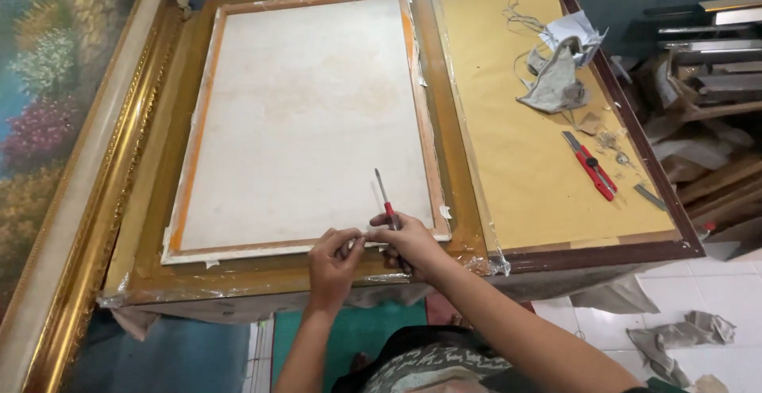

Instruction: Trimming excess plastic wrap from a framed canvas using a utility knife and then wiping the frame clean with a cloth.

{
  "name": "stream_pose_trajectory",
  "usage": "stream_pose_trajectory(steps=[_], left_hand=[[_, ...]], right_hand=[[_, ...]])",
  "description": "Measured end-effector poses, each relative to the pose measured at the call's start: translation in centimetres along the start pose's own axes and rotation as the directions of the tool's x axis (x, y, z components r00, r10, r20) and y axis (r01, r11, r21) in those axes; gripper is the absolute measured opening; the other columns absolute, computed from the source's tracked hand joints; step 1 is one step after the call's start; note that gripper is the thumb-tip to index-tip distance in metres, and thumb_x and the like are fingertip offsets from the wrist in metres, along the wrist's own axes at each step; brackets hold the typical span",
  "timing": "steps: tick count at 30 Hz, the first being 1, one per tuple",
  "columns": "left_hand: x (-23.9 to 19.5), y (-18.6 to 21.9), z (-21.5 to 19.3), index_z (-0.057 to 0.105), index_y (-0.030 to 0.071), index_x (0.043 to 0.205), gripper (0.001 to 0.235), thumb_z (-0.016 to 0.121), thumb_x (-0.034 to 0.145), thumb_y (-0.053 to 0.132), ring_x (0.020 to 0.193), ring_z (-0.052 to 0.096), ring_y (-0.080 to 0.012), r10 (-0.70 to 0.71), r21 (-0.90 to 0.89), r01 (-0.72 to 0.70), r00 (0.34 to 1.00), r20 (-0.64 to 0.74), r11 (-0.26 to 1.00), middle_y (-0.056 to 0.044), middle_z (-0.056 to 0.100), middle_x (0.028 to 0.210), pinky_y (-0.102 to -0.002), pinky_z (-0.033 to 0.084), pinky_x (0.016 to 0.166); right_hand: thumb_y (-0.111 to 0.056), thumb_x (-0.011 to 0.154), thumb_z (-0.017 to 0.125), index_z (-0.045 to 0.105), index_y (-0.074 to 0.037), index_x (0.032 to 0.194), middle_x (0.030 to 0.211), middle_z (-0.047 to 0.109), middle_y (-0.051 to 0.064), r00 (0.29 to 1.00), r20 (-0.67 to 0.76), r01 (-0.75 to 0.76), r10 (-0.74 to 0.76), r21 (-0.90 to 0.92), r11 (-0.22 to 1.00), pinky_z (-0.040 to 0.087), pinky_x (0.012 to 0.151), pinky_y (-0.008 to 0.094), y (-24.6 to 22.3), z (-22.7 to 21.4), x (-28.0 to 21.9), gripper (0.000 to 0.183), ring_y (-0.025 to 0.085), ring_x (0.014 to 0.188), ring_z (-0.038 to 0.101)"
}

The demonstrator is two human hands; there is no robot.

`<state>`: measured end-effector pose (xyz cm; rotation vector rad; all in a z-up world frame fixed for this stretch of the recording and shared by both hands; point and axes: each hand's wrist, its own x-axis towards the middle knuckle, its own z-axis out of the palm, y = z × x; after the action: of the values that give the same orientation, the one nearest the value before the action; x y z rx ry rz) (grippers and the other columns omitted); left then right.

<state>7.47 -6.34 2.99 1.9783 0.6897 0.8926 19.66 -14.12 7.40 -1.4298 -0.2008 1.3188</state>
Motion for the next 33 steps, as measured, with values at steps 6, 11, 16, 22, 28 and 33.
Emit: stream_pose_trajectory(steps=[6,11,16,22,28,33], left_hand=[[0.6,2.7,3.1,0.067,0.009,0.078,0.005,0.063,0.077,0.008,0.053,0.039,-0.0089,-0.047,-0.106,0.05,0.999,0.025,0.993,0.001,0.045,0.06,-0.023,0.033,0.05],[1.8,4.2,7.5,0.067,0.01,0.077,0.007,0.063,0.075,0.004,0.051,0.039,-0.0091,0.049,-0.059,-0.044,0.996,0.077,0.997,0.001,0.044,0.058,-0.024,0.034,0.049],[3.2,5.2,13.1,0.067,0.011,0.077,0.005,0.063,0.076,0.014,0.052,0.049,-0.0108,0.057,-0.015,-0.055,0.974,0.218,0.998,0.001,0.056,0.064,-0.026,0.041,0.052],[3.5,4.5,18.7,0.064,0.02,0.095,0.019,0.061,0.077,0.027,0.056,0.057,-0.0107,-0.114,0.197,0.07,0.967,0.227,0.978,0.004,0.063,0.071,-0.027,0.046,0.049],[3.6,4.5,18.6,0.065,0.017,0.096,0.02,0.061,0.077,0.02,0.052,0.049,-0.0098,-0.285,0.226,0.249,0.947,0.146,0.942,0.003,0.054,0.058,-0.026,0.042,0.053],[3.9,5.9,18.4,0.065,0.017,0.098,0.021,0.059,0.078,0.021,0.055,0.05,-0.0096,-0.369,0.214,0.33,0.913,0.176,0.919,0.002,0.055,0.06,-0.025,0.042,0.054]], right_hand=[[-0.009,0.074,0.064,0.05,-0.006,0.1,0.05,0.038,0.002,1.0,0.008,0.001,-0.002,0.136,0.991,0.033,0.036,0.023,-0.4,-3.8,-0.9,0.029,0.01,0.039,0.036],[-0.012,0.073,0.067,0.051,-0.009,0.092,0.051,0.042,0.003,0.994,-0.098,0.051,-0.048,0.03,0.998,0.025,0.033,0.023,-1.5,-8.2,-1.4,0.025,0.011,0.038,0.039],[-0.008,0.076,0.064,0.047,-0.009,0.078,0.051,0.034,0.001,0.977,-0.129,0.178,-0.17,0.05,0.983,0.028,0.034,0.023,-1.2,-14.7,-1.2,0.017,0.01,0.036,0.031],[-0.013,0.079,0.064,0.051,-0.007,0.096,0.056,0.042,0.004,0.869,-0.49,0.084,-0.065,0.018,0.996,0.03,0.032,0.021,-4.3,-25.0,-3.8,0.022,0.012,0.039,0.038],[-0.033,0.073,0.066,0.057,-0.013,0.096,0.083,0.061,0.003,0.545,-0.779,-0.128,-0.309,-0.441,0.888,0.04,0.068,0.033,-4.7,-35.9,-2.7,0.031,0.021,0.076,0.057],[-0.025,0.076,0.067,0.059,-0.012,0.092,0.08,0.062,0.004,0.55,-0.762,-0.125,-0.343,-0.481,0.868,0.044,0.064,0.031,-4.5,-37.6,-1.5,0.023,0.017,0.07,0.057]])
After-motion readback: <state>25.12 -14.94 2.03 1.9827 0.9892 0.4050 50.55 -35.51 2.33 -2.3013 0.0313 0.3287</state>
